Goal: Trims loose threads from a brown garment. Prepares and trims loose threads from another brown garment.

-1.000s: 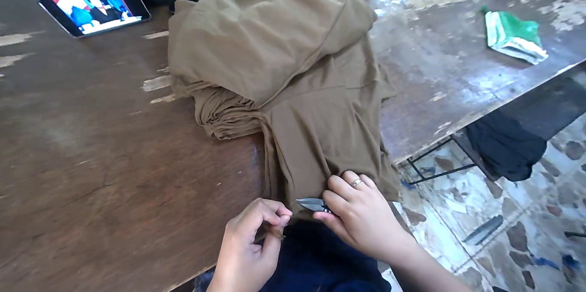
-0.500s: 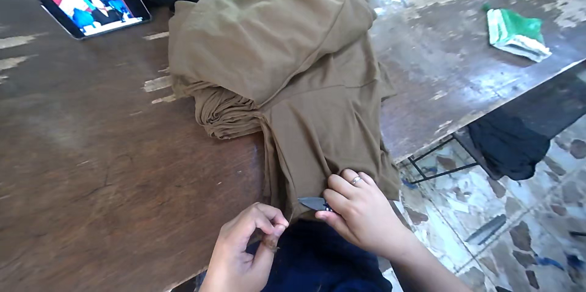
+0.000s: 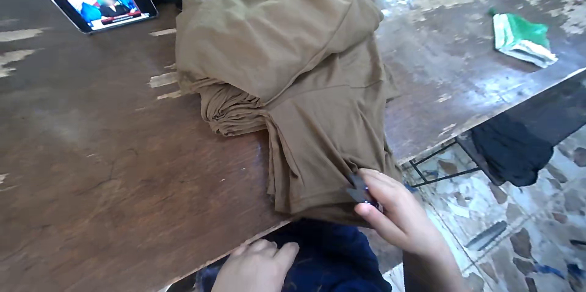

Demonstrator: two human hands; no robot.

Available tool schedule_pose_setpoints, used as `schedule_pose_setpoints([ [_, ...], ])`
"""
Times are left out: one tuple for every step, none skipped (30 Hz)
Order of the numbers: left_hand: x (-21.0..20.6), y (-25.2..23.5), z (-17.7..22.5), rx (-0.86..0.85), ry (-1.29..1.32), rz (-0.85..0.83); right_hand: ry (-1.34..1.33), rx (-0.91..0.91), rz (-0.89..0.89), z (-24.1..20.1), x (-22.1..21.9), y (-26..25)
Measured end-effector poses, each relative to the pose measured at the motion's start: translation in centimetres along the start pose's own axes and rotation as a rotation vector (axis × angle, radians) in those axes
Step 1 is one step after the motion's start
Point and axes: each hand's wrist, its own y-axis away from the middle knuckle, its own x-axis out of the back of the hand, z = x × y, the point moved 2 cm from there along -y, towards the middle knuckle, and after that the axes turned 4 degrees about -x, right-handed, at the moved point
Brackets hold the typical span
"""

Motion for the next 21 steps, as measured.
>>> schedule_pose_setpoints([
  [0.3,0.1,-0.2,-0.045,-0.031,0.138,-0.076,0.002,0.023,0.2,0.2,0.2],
  [0.5,-0.1,-0.4,-0.092,-0.034,0.272,-0.166,0.01,0.046,0.2,0.3,0.3],
  [0.7,-0.5,-0.5,-0.129,-0.012,0.394,-0.262,0.023,0.071,0.2,0.3,0.5],
  [0.8,-1.2,-0.5,-0.145,0.028,0.499,-0.347,0.037,0.097,0.0,0.3,0.6],
  [0.7,-2.2,-0.5,-0.149,0.065,0.591,-0.429,0.054,0.13,-0.3,0.4,0.7],
  [0.4,-3.6,-0.5,-0.139,0.084,0.655,-0.502,0.071,0.163,-0.7,0.5,0.8],
  [0.0,-5.1,-0.7,-0.124,0.076,0.697,-0.556,0.087,0.192,-1.1,0.6,0.8],
  [-0.2,-6.5,-0.9,-0.116,0.07,0.731,-0.588,0.1,0.219,-1.5,0.7,0.7],
  [0.0,-7.7,-1.2,-0.114,0.113,0.761,-0.598,0.104,0.236,-1.7,0.7,0.6],
  [0.8,-8.4,-1.5,-0.138,0.253,0.784,-0.591,0.095,0.246,-1.8,0.8,0.4],
  [2.1,-8.6,-1.8,-0.2,0.497,0.815,-0.577,0.074,0.246,-1.6,0.7,0.3],
  [3.8,-8.4,-2.3,-0.305,0.774,0.852,-0.546,0.047,0.237,-1.3,0.6,0.3],
  [5.9,-8.1,-2.9,-0.398,0.993,0.909,-0.508,0.022,0.217,-0.9,0.3,0.3],
  [8.1,-7.6,-3.3,-0.459,1.102,1.023,-0.472,0.0,0.192,-0.6,0.0,0.6],
  [9.9,-7.0,-3.8,-0.502,1.12,1.154,-0.44,-0.017,0.161,-0.3,-0.4,0.9],
  [11.1,-6.2,-4.2,-0.526,1.08,1.254,-0.401,-0.018,0.127,-0.2,-0.8,1.2],
  [11.5,-5.7,-4.4,-0.539,1.026,1.293,-0.341,-0.008,0.089,-0.2,-1.2,1.5],
  [11.2,-5.4,-4.1,-0.542,0.987,1.267,-0.27,0.01,0.061,-0.2,-1.6,1.8],
  [10.2,-5.4,-3.7,-0.533,0.963,1.19,-0.2,0.038,0.043,-0.1,-2.0,2.0],
  [8.7,-5.6,-3.4,-0.535,0.932,1.067,-0.131,0.073,0.031,0.1,-2.4,2.1],
  [6.9,-6.0,-3.3,-0.56,0.877,0.919,-0.086,0.11,0.034,0.2,-2.7,2.0],
])
